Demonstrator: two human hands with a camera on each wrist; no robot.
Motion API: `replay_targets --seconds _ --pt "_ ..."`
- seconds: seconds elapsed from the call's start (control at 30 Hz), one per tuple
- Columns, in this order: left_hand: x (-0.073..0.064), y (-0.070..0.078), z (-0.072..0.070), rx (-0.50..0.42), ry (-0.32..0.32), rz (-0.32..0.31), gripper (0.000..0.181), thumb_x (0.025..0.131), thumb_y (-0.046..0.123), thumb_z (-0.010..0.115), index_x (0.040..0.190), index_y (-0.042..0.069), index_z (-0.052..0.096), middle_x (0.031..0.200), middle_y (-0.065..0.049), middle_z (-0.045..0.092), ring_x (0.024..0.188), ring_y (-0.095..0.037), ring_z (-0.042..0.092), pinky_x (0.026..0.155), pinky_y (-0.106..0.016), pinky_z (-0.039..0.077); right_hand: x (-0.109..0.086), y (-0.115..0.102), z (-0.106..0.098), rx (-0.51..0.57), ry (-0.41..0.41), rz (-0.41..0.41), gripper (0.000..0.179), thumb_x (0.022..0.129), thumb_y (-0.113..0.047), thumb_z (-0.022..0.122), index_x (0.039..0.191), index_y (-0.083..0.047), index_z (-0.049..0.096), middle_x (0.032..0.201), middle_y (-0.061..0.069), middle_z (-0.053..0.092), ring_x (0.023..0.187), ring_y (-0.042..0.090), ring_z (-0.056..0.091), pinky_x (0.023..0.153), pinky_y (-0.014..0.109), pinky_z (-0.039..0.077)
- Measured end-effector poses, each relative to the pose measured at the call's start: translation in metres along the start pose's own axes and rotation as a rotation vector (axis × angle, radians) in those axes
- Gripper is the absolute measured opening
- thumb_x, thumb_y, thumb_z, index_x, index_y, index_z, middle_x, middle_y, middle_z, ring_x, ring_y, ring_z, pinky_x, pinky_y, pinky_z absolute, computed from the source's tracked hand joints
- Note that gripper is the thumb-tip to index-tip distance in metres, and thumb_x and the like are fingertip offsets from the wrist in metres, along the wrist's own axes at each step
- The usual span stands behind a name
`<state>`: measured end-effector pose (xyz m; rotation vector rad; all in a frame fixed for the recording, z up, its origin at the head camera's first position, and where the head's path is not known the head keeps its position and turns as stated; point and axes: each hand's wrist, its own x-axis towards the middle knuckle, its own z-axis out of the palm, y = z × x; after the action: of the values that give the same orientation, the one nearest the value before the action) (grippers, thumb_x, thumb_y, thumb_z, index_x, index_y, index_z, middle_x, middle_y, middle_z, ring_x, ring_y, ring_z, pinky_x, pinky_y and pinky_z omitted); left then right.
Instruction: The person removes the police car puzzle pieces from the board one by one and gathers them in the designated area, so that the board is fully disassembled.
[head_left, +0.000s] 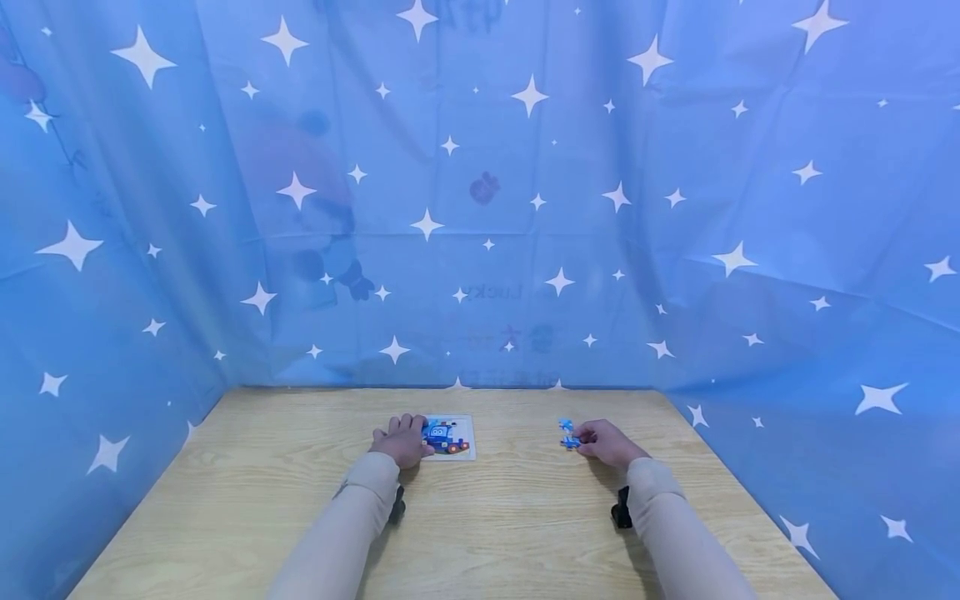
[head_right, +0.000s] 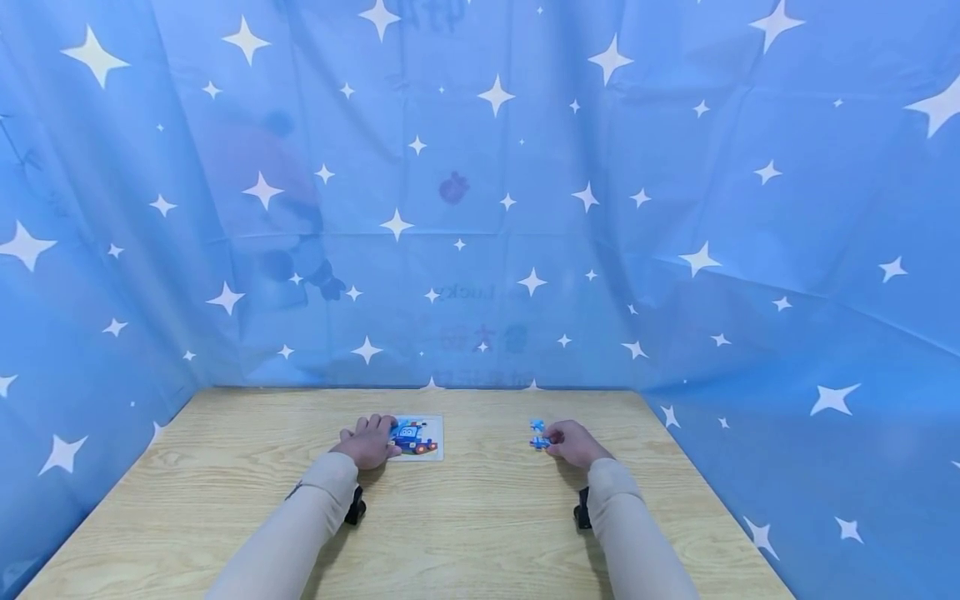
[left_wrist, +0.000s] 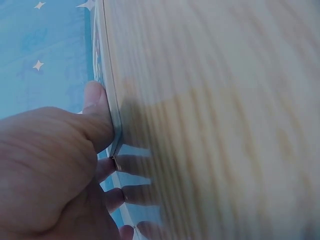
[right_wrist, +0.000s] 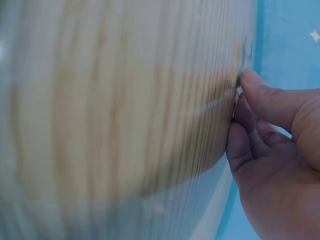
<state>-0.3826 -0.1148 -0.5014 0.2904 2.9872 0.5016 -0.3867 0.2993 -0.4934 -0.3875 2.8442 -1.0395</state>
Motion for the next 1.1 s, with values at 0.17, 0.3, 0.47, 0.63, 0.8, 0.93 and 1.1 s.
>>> replay_targets --seconds 0.17,0.3,0.47,0.63,0.8,0.93,1.1 --pt "0.003 -0.001 0.003 -0.002 -0.004 -0.002 0.06 0.101 0.043 0.061 0.149 0.01 0.044 0.145 -0.016 0.044 0.126 -0.035 0.039 0.102 -0.062 0.033 0.001 0.003 0.0 0.017 -0.016 0.004 0.025 0.096 0.004 0.064 0.121 0.009 0.064 0.106 0.013 0.062 0.096 0.025 0.058 0.082 0.042 0.049" --pt "0.002 -0.001 0.003 -0.001 -0.004 -0.001 0.06 0.101 0.042 0.06 0.149 0.009 0.044 0.145 -0.017 0.044 0.126 -0.035 0.039 0.102 -0.062 0.033 0.0 0.003 -0.001 0.021 -0.012 0.015 0.027 0.097 0.002 0.065 0.123 0.009 0.062 0.107 0.012 0.062 0.097 0.025 0.058 0.083 0.043 0.049" --pt "0.002 -0.002 0.002 -0.006 0.005 -0.002 0.059 0.101 0.042 0.061 0.147 0.01 0.045 0.144 -0.017 0.044 0.129 -0.036 0.039 0.101 -0.062 0.033 0.0 0.003 -0.001 0.031 0.001 0.022 0.026 0.097 0.002 0.065 0.121 0.009 0.062 0.109 0.014 0.063 0.1 0.028 0.06 0.086 0.045 0.051" --pt "0.007 -0.004 0.006 -0.004 0.013 0.001 0.058 0.101 0.043 0.061 0.147 0.011 0.045 0.143 -0.016 0.045 0.126 -0.036 0.04 0.1 -0.062 0.034 0.001 0.005 -0.002 0.037 -0.011 0.027 0.02 0.098 0.001 0.063 0.118 0.007 0.064 0.108 0.013 0.063 0.098 0.025 0.059 0.084 0.042 0.051" --pt "0.007 -0.005 0.006 -0.008 0.013 -0.003 0.058 0.1 0.042 0.062 0.146 0.011 0.045 0.138 -0.015 0.047 0.122 -0.034 0.041 0.098 -0.061 0.035 0.002 0.01 -0.002 0.019 -0.025 0.018 0.02 0.099 -0.002 0.063 0.118 0.005 0.064 0.107 0.012 0.063 0.096 0.022 0.059 0.083 0.041 0.05" --pt "0.008 -0.006 0.006 -0.009 0.022 -0.002 0.056 0.1 0.042 0.063 0.143 0.01 0.046 0.135 -0.015 0.048 0.12 -0.034 0.042 0.098 -0.061 0.035 0.004 0.012 0.0 0.03 -0.011 0.046 0.019 0.098 -0.002 0.064 0.117 0.003 0.065 0.107 0.01 0.063 0.097 0.022 0.058 0.085 0.042 0.05" --pt "0.007 -0.006 0.007 -0.01 0.03 -0.007 0.056 0.1 0.042 0.063 0.142 0.009 0.048 0.135 -0.016 0.048 0.12 -0.034 0.042 0.098 -0.062 0.035 0.004 0.012 0.0 0.015 -0.017 0.026 0.021 0.099 -0.004 0.064 0.118 0.004 0.064 0.106 0.011 0.063 0.096 0.023 0.058 0.083 0.041 0.05"
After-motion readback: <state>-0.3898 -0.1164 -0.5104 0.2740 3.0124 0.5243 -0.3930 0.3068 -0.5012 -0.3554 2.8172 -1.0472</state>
